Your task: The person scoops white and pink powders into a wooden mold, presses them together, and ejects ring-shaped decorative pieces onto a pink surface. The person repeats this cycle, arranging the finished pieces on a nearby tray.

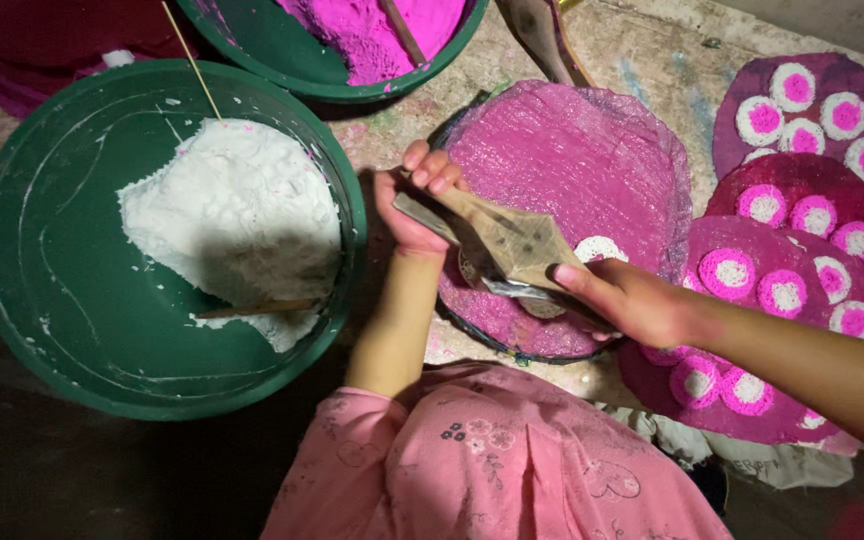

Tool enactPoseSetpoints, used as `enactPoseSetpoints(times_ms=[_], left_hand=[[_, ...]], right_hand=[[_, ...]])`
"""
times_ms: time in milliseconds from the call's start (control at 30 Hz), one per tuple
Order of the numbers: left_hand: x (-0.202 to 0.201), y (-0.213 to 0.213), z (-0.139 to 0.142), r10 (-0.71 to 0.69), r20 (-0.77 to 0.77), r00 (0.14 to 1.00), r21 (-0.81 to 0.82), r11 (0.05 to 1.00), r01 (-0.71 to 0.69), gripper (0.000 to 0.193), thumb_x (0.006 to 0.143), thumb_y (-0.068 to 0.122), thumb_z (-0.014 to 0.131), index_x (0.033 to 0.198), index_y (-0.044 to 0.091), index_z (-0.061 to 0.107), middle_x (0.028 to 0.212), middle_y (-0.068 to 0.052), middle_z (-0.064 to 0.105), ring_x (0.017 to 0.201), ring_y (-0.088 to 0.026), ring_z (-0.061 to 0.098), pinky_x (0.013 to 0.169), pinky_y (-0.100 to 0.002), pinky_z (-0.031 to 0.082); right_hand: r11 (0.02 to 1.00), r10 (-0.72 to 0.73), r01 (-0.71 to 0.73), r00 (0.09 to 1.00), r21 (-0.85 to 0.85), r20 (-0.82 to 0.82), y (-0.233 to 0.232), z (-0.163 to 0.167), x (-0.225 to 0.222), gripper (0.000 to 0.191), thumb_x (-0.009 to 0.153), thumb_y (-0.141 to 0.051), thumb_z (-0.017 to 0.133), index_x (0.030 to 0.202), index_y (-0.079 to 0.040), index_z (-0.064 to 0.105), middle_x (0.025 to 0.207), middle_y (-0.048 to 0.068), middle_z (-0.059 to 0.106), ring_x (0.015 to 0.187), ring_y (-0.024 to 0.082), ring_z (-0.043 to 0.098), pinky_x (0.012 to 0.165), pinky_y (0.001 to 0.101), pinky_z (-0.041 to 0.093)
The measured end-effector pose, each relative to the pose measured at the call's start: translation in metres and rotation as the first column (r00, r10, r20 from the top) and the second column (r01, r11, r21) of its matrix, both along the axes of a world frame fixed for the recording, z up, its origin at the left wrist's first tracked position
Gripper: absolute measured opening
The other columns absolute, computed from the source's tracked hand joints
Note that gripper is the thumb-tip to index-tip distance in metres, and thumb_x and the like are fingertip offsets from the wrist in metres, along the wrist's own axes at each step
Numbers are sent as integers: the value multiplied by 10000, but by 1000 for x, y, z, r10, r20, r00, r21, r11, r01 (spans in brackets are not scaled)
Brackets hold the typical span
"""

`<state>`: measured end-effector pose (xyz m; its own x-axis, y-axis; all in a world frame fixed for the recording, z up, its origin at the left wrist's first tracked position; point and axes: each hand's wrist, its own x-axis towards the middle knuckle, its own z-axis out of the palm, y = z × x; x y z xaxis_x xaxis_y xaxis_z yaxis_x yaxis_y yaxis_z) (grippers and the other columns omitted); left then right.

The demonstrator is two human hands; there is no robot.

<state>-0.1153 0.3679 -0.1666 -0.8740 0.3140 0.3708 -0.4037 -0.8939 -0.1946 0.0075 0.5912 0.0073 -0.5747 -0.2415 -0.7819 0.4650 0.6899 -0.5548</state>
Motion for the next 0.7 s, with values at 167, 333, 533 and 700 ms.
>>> enactPoseSetpoints(times_ms=[167,333,533,700], left_hand=[[-3,28,-2,-31,4,1000,67,997,31,209,926,383,549,984,190,494,876,44,492,864,-144,520,986,-385,507],[-29,26,11,0,-107,994,27,1000,3,227,958,399,537,967,178,483,845,42,480,834,-145,501,953,-389,511],[-36,-5,21,15,-152,988,-81,996,-27,185,952,362,470,937,178,476,813,35,467,789,-141,486,883,-371,497],[-22,-23,19,39,-106,994,-138,989,-54,162,945,329,437,931,173,481,796,36,466,773,-145,482,861,-369,479]], right_hand=[[976,66,-30,985,214,-161,9,8,-3,758,936,-667,362,977,-5,729,677,84,649,669,208,604,646,425,507],[960,100,-12,947,279,-304,0,7,-9,719,944,-631,371,1116,-6,681,725,113,676,707,242,662,688,449,517],[968,108,-20,932,248,-345,-17,-12,-13,709,950,-627,376,1069,1,685,662,123,642,641,245,646,646,461,510],[981,93,-42,959,189,-267,-19,-22,-4,759,973,-641,345,979,40,679,647,134,618,615,240,621,614,453,515]])
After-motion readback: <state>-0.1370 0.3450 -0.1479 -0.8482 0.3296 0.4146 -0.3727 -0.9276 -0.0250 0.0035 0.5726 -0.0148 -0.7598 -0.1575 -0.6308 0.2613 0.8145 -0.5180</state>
